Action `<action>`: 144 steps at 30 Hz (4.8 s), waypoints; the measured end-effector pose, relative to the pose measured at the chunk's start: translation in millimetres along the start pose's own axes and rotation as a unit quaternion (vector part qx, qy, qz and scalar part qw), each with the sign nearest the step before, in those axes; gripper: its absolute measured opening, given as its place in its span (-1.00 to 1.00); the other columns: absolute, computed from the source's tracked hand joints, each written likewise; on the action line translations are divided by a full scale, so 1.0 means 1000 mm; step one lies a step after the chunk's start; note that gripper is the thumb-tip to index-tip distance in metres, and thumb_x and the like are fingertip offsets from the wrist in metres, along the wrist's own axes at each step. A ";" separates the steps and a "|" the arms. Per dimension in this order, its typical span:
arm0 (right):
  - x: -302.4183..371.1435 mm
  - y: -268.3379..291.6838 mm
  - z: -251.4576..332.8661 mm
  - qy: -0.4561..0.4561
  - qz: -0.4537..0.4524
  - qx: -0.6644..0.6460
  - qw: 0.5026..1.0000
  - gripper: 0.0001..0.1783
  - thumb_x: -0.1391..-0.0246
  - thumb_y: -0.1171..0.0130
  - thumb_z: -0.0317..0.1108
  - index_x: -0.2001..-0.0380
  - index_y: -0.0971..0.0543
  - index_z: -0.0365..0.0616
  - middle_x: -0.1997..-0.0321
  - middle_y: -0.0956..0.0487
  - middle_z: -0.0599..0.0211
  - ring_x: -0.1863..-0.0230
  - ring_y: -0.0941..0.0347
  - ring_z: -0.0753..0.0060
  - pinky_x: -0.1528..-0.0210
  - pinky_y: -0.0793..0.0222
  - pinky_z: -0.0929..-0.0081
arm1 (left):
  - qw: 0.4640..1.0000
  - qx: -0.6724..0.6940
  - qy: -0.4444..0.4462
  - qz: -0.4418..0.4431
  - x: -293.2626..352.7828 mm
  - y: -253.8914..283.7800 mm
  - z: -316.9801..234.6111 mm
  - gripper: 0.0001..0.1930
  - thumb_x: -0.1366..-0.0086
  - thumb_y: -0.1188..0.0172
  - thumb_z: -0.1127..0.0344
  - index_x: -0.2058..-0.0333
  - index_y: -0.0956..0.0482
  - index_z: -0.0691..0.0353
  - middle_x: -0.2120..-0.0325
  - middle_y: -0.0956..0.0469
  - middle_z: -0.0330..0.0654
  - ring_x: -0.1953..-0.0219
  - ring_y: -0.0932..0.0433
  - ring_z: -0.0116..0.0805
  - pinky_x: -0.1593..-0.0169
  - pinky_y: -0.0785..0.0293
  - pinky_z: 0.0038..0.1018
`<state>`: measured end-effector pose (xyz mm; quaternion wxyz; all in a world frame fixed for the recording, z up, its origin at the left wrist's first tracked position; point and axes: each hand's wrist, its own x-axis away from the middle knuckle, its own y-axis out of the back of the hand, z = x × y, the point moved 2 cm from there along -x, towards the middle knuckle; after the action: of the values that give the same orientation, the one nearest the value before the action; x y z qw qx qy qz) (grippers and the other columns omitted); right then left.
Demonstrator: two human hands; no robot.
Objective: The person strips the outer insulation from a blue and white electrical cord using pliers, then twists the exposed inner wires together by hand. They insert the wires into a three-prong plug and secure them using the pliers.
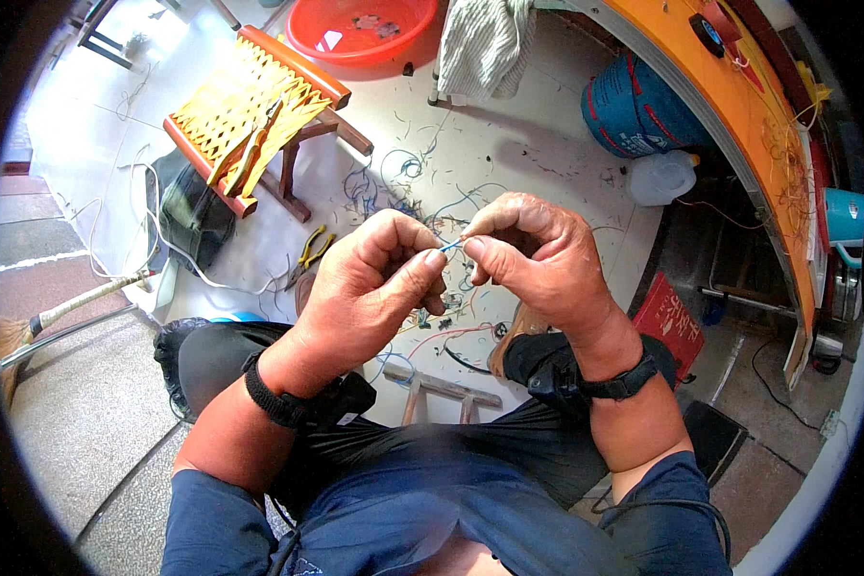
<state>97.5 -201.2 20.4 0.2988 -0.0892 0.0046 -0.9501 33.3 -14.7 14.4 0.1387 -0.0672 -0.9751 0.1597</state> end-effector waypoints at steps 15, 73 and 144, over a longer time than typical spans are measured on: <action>0.001 -0.002 0.003 -0.052 0.020 -0.044 0.997 -0.85 -0.25 -0.19 -0.36 0.25 -0.57 -0.24 0.41 -0.58 0.40 0.45 -0.54 0.62 0.40 -0.46 0.66 | 0.996 -0.084 -0.040 -0.004 0.001 0.002 0.000 -0.92 -0.39 -0.18 0.47 0.22 -0.48 0.33 0.43 -0.52 -0.29 0.44 -0.55 -0.59 0.35 -0.52 -0.61; 0.015 -0.015 -0.001 -0.117 -0.012 -0.187 0.975 -0.87 -0.25 -0.12 -0.37 0.24 -0.48 -0.21 0.55 -0.45 0.51 0.62 -0.32 0.73 0.55 -0.30 0.68 | 0.910 -0.329 -0.252 -0.030 -0.010 0.000 -0.010 -0.73 -0.22 -0.16 0.63 0.09 -0.53 0.33 0.10 -0.55 -0.11 -0.01 -0.53 -0.30 -0.16 -0.40 -0.38; 0.018 -0.023 -0.004 0.074 -0.082 0.071 0.991 -0.94 0.02 -0.18 -0.55 0.42 -0.55 -0.18 0.47 -0.57 0.26 0.43 -0.52 0.34 0.33 -0.45 0.38 | 0.957 -0.219 -0.181 -0.055 -0.004 0.005 0.006 -0.83 -0.31 -0.08 0.61 0.15 -0.53 0.33 0.11 -0.58 -0.12 0.08 -0.55 -0.44 -0.02 -0.48 -0.51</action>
<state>69.7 -192.8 20.6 0.2241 0.0027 -0.0480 -0.9734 36.0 -12.4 5.8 -0.0493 -0.0126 -0.9972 -0.0556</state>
